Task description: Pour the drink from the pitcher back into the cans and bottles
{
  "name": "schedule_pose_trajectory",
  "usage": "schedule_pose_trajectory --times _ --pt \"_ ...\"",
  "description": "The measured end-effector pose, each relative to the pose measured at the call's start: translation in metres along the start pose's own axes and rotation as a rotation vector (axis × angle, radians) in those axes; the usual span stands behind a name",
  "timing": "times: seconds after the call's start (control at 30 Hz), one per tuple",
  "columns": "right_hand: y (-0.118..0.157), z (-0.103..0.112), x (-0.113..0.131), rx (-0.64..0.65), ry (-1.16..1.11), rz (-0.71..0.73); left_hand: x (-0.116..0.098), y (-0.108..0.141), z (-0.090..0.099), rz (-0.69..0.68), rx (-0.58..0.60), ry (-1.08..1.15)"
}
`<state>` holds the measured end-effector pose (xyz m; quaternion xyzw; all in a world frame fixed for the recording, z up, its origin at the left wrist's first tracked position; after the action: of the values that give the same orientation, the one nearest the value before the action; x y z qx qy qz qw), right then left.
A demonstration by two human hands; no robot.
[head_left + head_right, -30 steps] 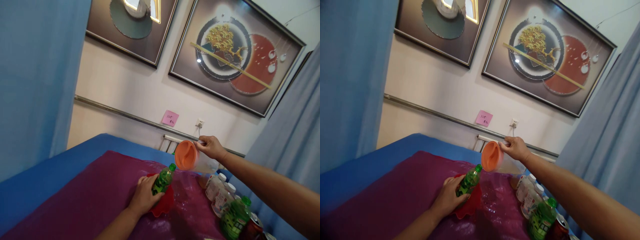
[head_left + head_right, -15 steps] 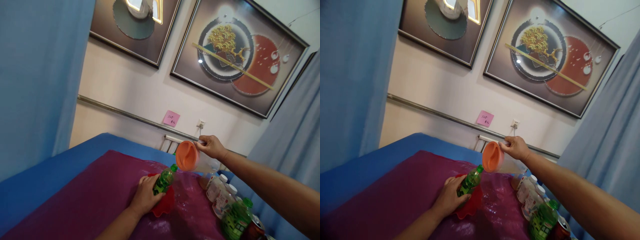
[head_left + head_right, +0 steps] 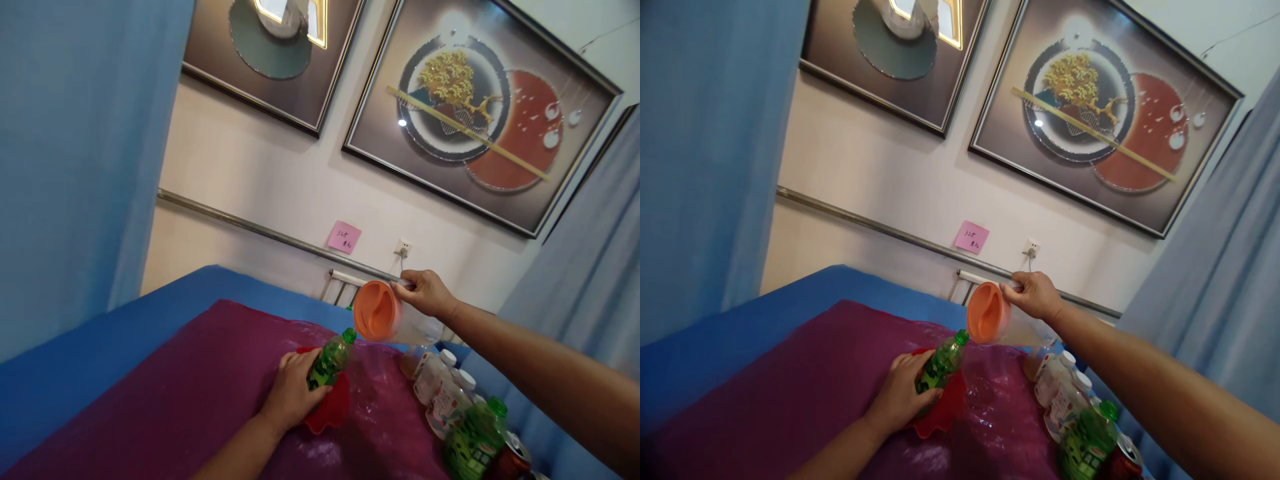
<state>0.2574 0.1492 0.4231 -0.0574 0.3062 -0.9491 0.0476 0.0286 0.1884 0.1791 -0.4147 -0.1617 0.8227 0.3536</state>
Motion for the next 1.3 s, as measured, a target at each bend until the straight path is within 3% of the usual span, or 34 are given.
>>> schedule_pose_trajectory --times 1.3 --pt "0.0005 0.0005 -0.0016 0.024 0.015 -0.010 0.0005 -0.0001 -0.0002 0.014 -0.001 0.002"
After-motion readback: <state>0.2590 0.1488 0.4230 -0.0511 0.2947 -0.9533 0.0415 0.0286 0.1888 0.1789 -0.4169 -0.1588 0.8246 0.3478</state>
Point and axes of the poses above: each hand's wrist, its own y-axis away from the middle knuckle, its own z-axis out of the back of the hand, x = y × z, the point moved 6 cm from there along -y, towards the middle knuckle, and after that the axes turned 7 degrees about -z, right-handed, at the moved point
